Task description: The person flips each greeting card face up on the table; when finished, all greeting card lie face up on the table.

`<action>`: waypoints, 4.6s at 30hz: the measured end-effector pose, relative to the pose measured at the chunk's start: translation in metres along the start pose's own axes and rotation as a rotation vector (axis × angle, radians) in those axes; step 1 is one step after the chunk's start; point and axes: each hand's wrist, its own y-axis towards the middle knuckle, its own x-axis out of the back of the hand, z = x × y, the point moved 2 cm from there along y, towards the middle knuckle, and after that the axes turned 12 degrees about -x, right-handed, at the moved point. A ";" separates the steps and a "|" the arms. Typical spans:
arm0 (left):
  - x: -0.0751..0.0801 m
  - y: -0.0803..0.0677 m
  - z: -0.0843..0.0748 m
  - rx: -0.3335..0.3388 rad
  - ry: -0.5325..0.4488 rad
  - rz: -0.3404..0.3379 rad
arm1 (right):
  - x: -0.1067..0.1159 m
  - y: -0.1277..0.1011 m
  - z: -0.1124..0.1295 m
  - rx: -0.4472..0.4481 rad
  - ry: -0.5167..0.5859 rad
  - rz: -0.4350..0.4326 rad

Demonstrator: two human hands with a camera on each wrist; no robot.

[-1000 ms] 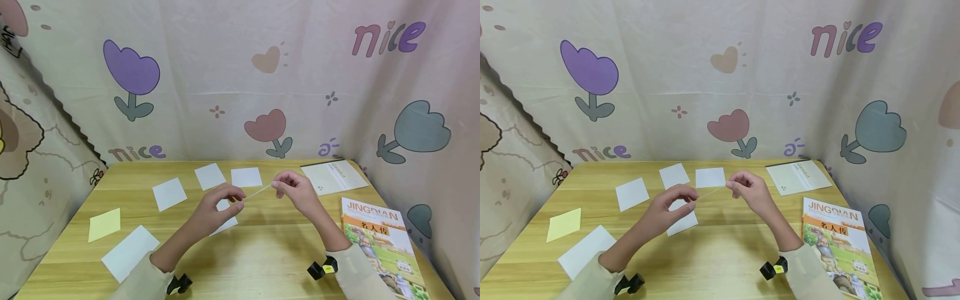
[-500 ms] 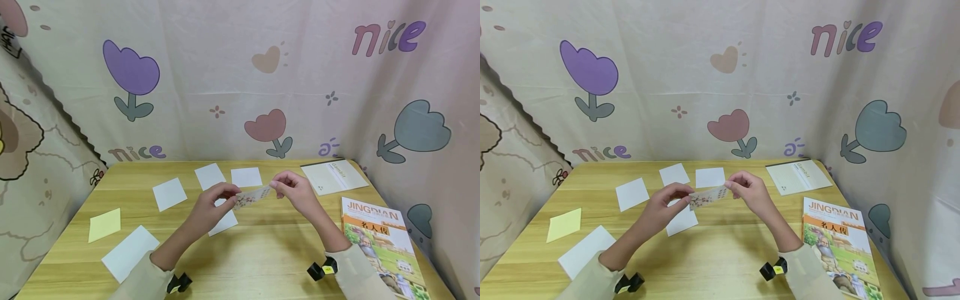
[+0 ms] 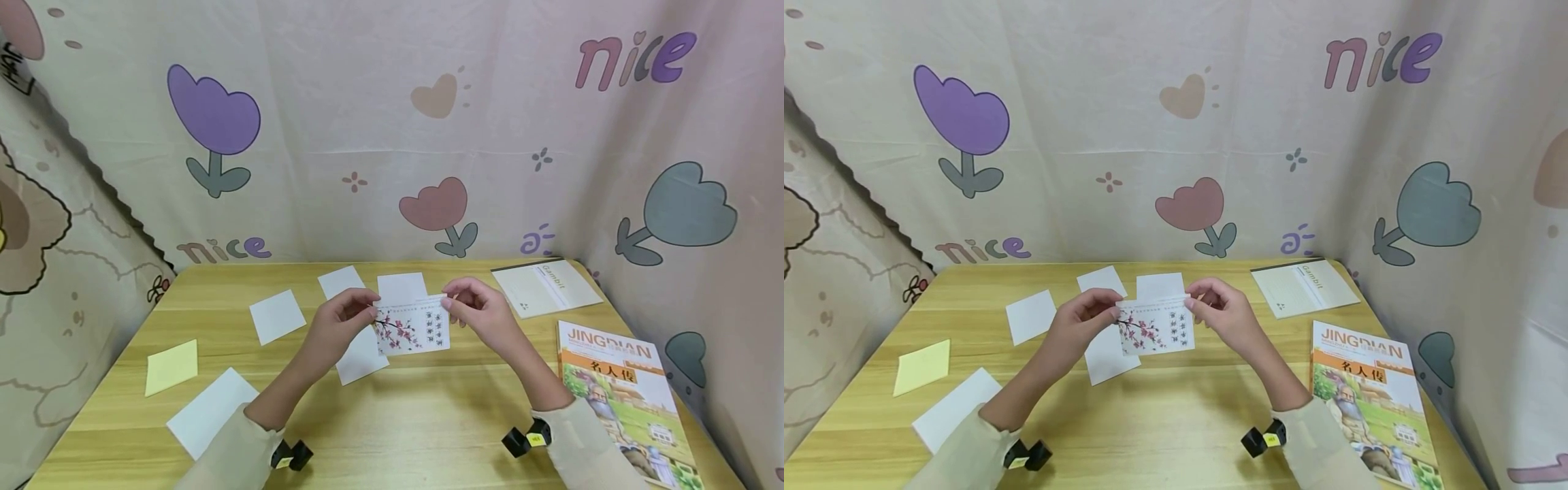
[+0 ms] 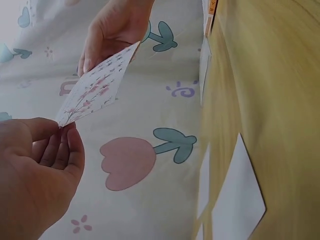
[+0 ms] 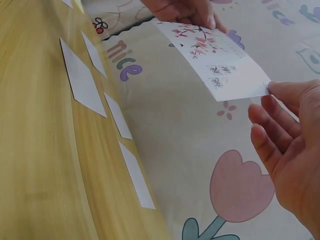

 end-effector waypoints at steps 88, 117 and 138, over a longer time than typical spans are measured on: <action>-0.001 0.023 0.017 0.013 -0.024 -0.071 | -0.018 -0.003 -0.001 -0.060 0.041 0.002; -0.040 0.031 0.054 0.202 -0.149 0.097 | 0.029 0.002 -0.028 -0.197 -0.152 0.024; -0.098 0.114 0.120 0.232 0.139 0.245 | 0.094 0.067 -0.108 -0.302 -0.341 0.014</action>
